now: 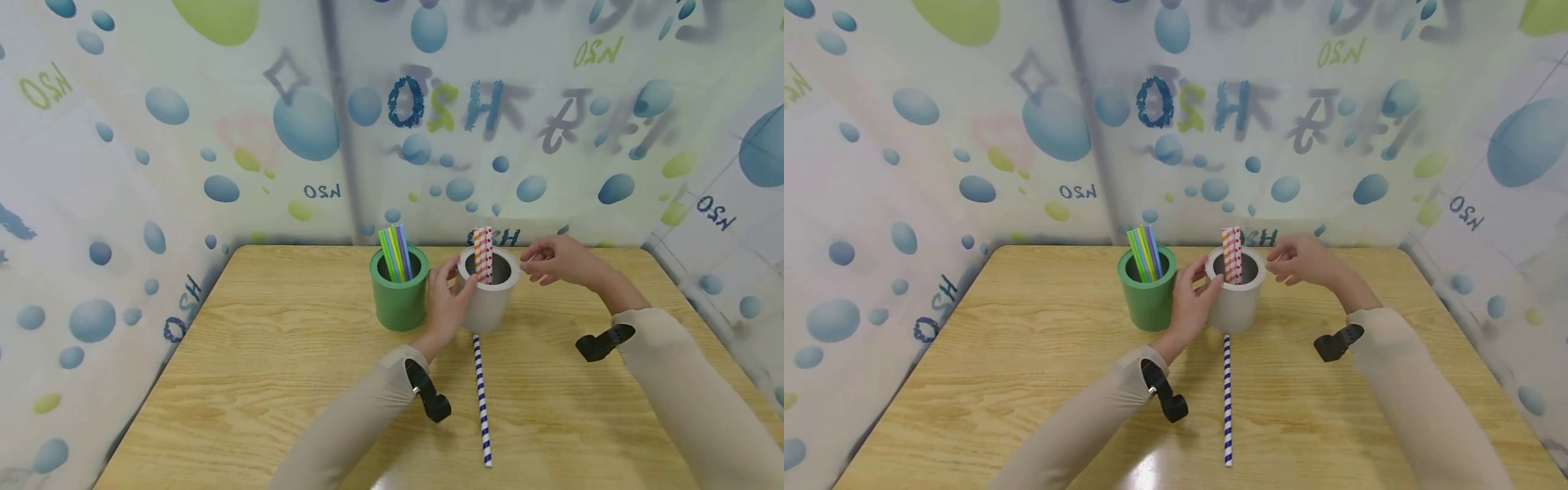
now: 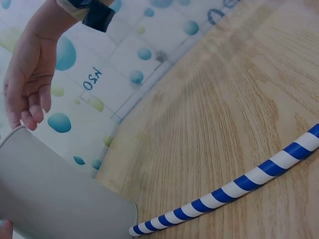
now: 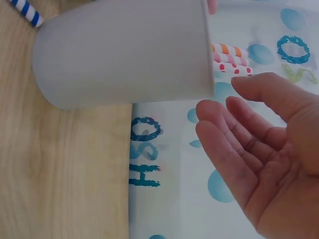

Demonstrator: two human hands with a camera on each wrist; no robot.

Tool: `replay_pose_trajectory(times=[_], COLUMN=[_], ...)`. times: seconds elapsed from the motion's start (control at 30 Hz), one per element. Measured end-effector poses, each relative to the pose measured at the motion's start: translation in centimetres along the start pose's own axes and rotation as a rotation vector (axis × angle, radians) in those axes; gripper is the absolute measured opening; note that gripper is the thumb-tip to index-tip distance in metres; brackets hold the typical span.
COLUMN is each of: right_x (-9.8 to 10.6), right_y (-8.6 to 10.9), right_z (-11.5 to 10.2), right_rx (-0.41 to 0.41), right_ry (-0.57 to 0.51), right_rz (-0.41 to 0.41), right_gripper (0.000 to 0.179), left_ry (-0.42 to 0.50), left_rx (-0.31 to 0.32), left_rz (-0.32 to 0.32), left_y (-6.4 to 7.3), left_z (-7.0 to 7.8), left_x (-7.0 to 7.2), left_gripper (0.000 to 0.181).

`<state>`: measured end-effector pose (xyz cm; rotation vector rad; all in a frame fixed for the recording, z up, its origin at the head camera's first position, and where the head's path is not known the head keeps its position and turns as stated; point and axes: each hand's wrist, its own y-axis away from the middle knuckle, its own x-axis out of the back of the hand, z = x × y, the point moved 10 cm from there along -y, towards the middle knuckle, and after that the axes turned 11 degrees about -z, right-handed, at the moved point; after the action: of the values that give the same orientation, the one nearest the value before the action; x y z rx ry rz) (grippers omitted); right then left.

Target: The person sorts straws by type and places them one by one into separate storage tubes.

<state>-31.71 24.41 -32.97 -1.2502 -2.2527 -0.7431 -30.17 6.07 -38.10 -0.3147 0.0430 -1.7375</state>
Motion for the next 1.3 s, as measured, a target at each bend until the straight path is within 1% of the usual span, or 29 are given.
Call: replay_pose_trajectory(times=[0.2, 0.4, 0.53, 0.77, 0.9, 0.97, 1.07, 1.2, 1.3], right_x=[-1.4, -3.7, -5.3, -8.4, -10.1, -10.8, -11.6, -12.5, -13.2], right_y=[0.9, 1.3, 1.3, 0.8, 0.5, 0.4, 0.3, 0.1, -0.2], right_z=[2.1, 3.7, 4.8, 5.8, 6.5, 6.6, 6.5, 6.3, 6.5], right_rx=[-0.007, -0.011, -0.029, 0.006, 0.012, 0.014, 0.026, 0.034, 0.024], right_ry=[-0.058, -0.101, -0.128, -0.183, -0.197, -0.196, -0.179, -0.205, -0.254], right_rz=[0.005, -0.032, -0.056, -0.1, -0.114, -0.113, -0.089, -0.05, -0.022], right_gripper=[0.031, 0.033, 0.032, 0.029, 0.024, 0.023, 0.023, 0.023, 0.023], left_ry=[0.0, 0.001, 0.006, 0.008, 0.015, 0.018, 0.015, 0.006, 0.003], left_rx=[0.001, 0.006, 0.008, -0.001, -0.001, 0.0, 0.001, -0.01, -0.018], left_rz=[-0.006, -0.004, -0.003, 0.016, 0.02, 0.015, 0.009, 0.011, 0.014], left_y=[0.0, 0.1, 0.1, 0.2, 0.2, 0.2, 0.2, 0.1, 0.1], left_z=[0.1, 0.1, 0.2, 0.2, 0.1, 0.1, 0.1, 0.2, 0.3], left_x=[-0.1, -0.1, -0.1, 0.1, 0.1, 0.1, 0.0, 0.0, 0.0], left_gripper=[0.05, 0.05, 0.05, 0.05, 0.05, 0.05, 0.05, 0.05, 0.05])
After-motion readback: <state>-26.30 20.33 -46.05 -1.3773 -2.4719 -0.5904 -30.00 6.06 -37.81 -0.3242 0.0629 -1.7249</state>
